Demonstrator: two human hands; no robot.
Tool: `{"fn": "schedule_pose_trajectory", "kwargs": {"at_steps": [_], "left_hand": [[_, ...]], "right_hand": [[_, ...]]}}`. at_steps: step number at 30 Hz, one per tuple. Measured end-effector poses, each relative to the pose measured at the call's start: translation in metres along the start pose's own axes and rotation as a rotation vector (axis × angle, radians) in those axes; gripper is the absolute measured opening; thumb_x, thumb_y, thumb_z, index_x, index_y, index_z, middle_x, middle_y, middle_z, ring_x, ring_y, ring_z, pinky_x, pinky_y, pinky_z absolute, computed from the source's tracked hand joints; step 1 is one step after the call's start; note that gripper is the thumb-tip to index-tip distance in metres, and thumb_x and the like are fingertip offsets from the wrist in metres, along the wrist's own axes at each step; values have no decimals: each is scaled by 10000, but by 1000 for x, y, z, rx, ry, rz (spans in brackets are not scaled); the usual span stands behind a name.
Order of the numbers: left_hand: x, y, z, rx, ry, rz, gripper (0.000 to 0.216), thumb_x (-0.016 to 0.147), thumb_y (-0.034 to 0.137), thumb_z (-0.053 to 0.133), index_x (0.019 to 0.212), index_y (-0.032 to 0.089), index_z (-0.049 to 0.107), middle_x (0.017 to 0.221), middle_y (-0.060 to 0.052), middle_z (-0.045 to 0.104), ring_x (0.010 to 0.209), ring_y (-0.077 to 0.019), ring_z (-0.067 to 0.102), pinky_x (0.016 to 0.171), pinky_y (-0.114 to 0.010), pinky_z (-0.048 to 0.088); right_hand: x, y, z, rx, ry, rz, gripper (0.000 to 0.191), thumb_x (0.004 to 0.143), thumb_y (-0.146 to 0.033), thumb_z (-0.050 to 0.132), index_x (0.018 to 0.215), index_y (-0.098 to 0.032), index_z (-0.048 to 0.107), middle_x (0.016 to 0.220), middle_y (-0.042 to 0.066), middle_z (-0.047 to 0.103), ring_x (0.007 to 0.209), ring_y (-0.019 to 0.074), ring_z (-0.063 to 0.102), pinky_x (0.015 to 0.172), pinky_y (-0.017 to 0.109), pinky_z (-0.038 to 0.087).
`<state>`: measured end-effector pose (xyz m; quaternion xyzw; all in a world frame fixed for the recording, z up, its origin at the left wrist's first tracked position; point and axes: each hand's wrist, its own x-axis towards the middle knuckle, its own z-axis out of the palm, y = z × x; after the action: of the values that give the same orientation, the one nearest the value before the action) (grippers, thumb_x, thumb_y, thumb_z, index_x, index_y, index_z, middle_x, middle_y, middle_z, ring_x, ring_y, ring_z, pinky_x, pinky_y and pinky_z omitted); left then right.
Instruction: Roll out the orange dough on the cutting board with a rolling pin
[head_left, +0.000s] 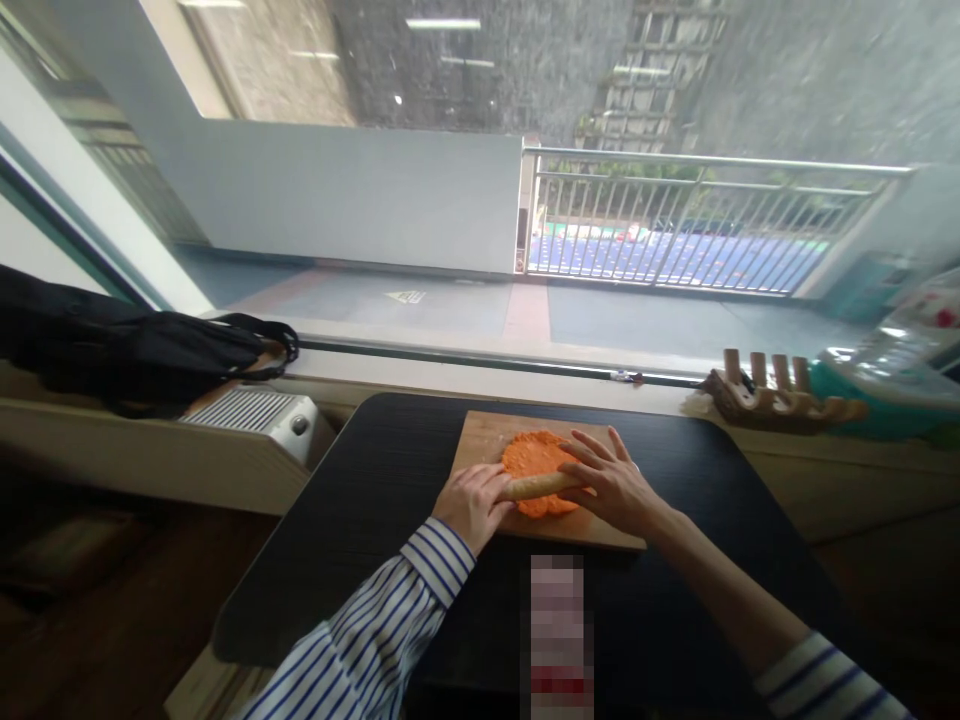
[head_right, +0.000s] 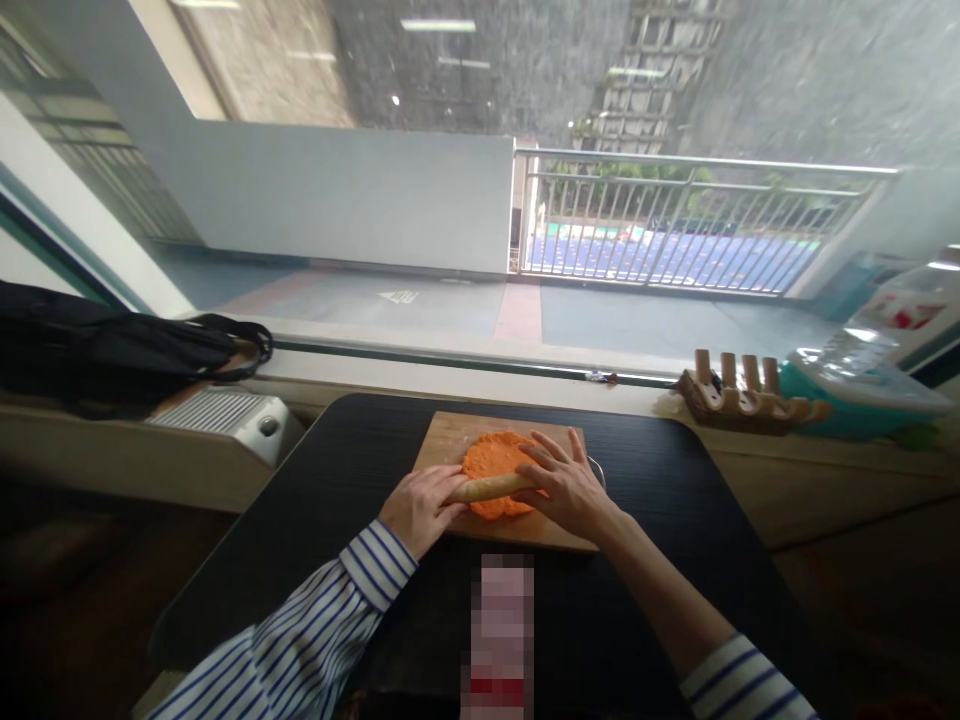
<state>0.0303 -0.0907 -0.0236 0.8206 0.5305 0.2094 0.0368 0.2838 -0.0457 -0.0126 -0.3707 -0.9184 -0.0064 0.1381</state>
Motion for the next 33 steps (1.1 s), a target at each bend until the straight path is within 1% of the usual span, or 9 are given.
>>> {"fn": "schedule_pose_trajectory", "kwargs": {"at_steps": [4,8,13,17,20,23,28,31,33], "left_hand": [[-20,13,7,17,43,-71,287,768,255,664,1044,184,639,1144,-98,650,1059,-236,593,932,-404,480],[-26,15,16,77,65,-115,307,757,273,675,1046,175,645,1167,-130,633,1073,-270,585,920,-429,488],[-26,12,19,98,59,-100,297,786,284,636,1059,169,634,1160,-129,637,1077,-271,582,921,-434,477],[-21,7,18,92,57,-54,274,806,287,604,1051,165,626,1128,-123,651,1053,-259,593,922,-434,464],[-16,1,17,77,46,-22,257,817,284,586,1050,182,619,1109,-111,660,1031,-246,604,898,-416,473],[-13,-2,14,62,24,-9,240,814,280,592,1034,188,619,1096,-104,665,1017,-239,612,881,-401,480],[-14,1,10,73,5,-18,237,804,310,608,1000,179,628,1098,-106,665,1020,-240,611,894,-406,476],[-17,5,13,100,11,-45,238,832,345,562,986,179,638,1106,-108,665,1032,-245,608,900,-414,475],[-19,7,17,149,39,-71,307,864,386,500,1033,170,637,1138,-126,654,1062,-267,597,915,-449,462]], "right_hand": [[5,1,-5,44,-93,-63,308,887,-482,491,1107,-299,605,1355,50,513,1342,282,318,1061,669,103],[8,3,3,50,-136,-66,322,881,-476,504,1126,-288,596,1378,60,487,1353,279,295,1062,658,121],[4,3,13,65,-148,-33,303,895,-422,497,1144,-273,584,1386,78,475,1352,275,296,1056,643,165],[4,2,12,92,-150,-5,331,890,-446,493,1150,-264,587,1380,102,477,1335,278,328,1051,602,228],[5,0,8,95,-159,2,366,875,-490,500,1140,-256,596,1363,120,493,1324,288,346,1050,609,219],[6,-1,5,103,-165,-1,349,879,-499,491,1102,-260,615,1357,103,504,1324,285,346,1055,608,210],[6,-1,1,143,-168,-6,324,880,-476,503,1114,-279,608,1333,77,531,1313,266,368,1063,610,190],[8,-2,1,141,-168,6,334,870,-460,513,1129,-268,602,1336,86,527,1315,268,365,1065,615,178],[11,-5,4,128,-169,33,353,891,-458,465,1149,-252,591,1339,94,523,1322,263,353,1071,614,162]]}}
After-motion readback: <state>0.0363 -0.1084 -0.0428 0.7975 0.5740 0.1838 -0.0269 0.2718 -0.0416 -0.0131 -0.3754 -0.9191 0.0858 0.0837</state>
